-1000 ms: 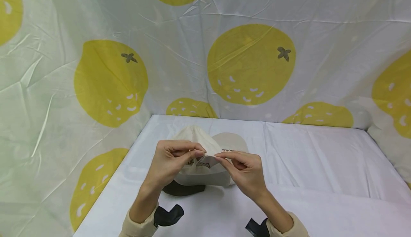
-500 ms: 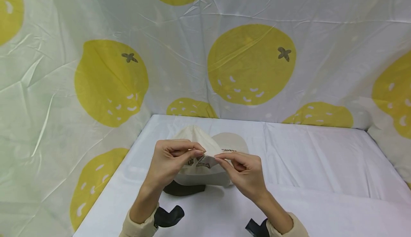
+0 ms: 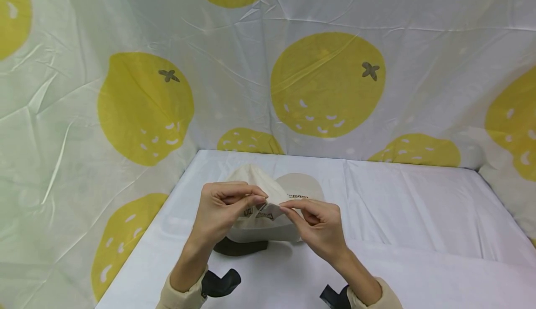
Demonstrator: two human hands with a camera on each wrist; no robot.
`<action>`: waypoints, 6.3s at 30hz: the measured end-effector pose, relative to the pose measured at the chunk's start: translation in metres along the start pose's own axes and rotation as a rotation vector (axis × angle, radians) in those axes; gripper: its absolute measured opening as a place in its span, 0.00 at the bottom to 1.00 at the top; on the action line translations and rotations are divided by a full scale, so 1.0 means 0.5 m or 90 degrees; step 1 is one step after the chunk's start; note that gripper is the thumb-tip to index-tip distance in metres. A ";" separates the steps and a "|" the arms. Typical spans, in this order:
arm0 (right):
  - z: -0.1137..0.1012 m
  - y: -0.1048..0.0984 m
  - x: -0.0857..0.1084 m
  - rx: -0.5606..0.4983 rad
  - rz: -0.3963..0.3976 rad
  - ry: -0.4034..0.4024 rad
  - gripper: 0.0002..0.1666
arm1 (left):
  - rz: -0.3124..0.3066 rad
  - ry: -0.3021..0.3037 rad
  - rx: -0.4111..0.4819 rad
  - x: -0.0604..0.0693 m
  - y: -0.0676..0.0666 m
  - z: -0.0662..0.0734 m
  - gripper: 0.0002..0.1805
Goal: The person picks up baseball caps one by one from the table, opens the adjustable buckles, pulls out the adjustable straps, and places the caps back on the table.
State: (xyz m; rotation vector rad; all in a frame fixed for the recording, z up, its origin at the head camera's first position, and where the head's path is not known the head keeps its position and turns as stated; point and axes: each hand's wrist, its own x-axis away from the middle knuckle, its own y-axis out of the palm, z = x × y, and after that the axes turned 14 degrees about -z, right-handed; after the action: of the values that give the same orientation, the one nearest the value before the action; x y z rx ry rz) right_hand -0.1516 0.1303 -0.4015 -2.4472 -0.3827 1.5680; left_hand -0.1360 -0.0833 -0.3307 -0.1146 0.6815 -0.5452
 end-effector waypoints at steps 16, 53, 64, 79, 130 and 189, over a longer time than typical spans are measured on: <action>0.002 0.000 0.001 0.026 0.003 -0.010 0.08 | 0.015 0.007 -0.013 -0.002 0.002 -0.002 0.03; -0.001 0.003 -0.001 0.038 0.003 -0.035 0.08 | 0.071 0.061 -0.015 -0.004 0.008 -0.005 0.02; 0.019 0.003 0.010 0.050 -0.013 -0.010 0.03 | 0.258 0.064 0.037 0.026 -0.069 0.042 0.08; 0.022 0.017 0.011 0.044 -0.021 -0.028 0.06 | 0.244 0.069 0.008 0.028 -0.068 0.051 0.04; 0.005 0.045 -0.019 0.042 -0.010 -0.135 0.10 | 0.157 0.080 0.056 0.032 -0.060 0.060 0.03; 0.007 0.006 -0.019 0.139 0.121 0.003 0.04 | 0.099 -0.019 -0.072 0.003 -0.015 -0.004 0.11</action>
State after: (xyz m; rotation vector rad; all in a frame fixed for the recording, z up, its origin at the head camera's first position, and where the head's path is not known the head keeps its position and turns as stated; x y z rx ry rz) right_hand -0.1582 0.1246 -0.3958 -2.3743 0.0228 1.5818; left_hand -0.1396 -0.0904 -0.3312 -0.1734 0.6864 -0.3558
